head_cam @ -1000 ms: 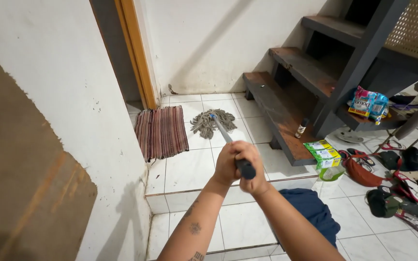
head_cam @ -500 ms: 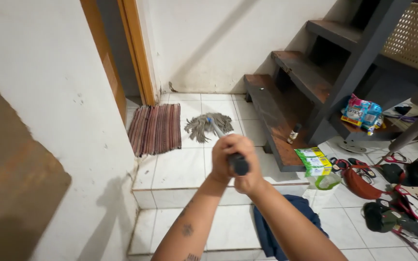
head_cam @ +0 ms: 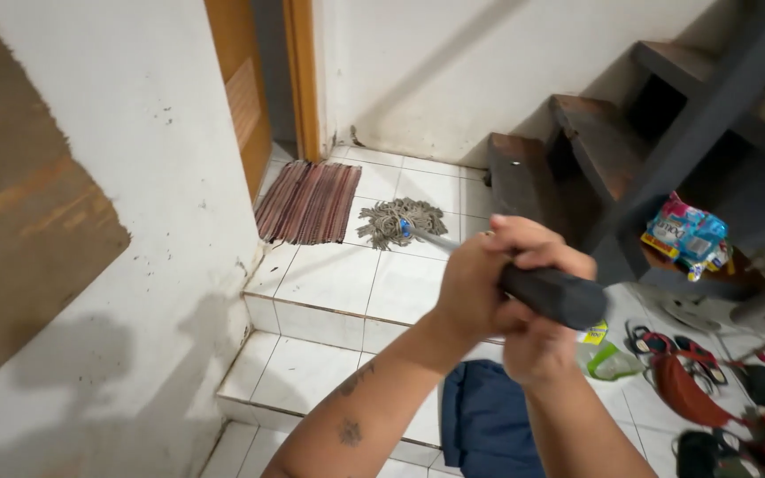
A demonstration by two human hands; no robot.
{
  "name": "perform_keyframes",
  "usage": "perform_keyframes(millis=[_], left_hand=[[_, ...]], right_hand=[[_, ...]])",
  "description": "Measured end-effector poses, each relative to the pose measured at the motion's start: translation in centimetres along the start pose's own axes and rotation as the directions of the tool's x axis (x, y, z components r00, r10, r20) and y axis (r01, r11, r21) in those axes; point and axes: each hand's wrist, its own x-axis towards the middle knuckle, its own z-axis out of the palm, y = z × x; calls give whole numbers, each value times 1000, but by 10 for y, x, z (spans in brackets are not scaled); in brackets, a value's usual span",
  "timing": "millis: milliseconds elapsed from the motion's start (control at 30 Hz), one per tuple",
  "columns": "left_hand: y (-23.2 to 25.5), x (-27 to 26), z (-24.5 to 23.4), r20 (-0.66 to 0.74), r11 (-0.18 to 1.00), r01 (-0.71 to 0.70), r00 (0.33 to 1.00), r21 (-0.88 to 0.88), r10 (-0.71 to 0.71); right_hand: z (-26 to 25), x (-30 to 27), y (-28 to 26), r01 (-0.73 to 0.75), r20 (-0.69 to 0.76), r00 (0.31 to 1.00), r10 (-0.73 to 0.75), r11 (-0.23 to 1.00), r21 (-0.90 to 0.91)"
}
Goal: Mopping the tiled floor area near a staircase.
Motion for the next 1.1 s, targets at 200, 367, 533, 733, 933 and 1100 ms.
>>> perform_keyframes(millis=[200, 367, 533, 733, 933, 1100], left_hand=[[-82, -69, 7, -97, 996, 88, 991, -35, -91], [-95, -115, 26, -72, 989, 134, 988, -67, -139], [-3, -41, 53, -17, 982, 95, 995, -164, -99], [-39, -45, 56, -87, 987, -48, 994, 153, 61], [-87, -85, 43, -83, 997, 12, 997, 75, -6], [-34, -10, 37, -33, 982, 125, 991, -141, -131]], right_hand=[[-19, -61, 71, 1, 203, 979, 27, 990, -139], [-42, -100, 86, 100, 286, 957, -57, 985, -138], [-53, -36, 9, 52, 97, 994, -47, 997, -53], [-51, -34, 23, 75, 79, 994, -74, 997, -15], [-61, -77, 78, 74, 242, 969, -43, 990, -121], [-45, -1, 24, -16, 109, 994, 24, 998, -67]])
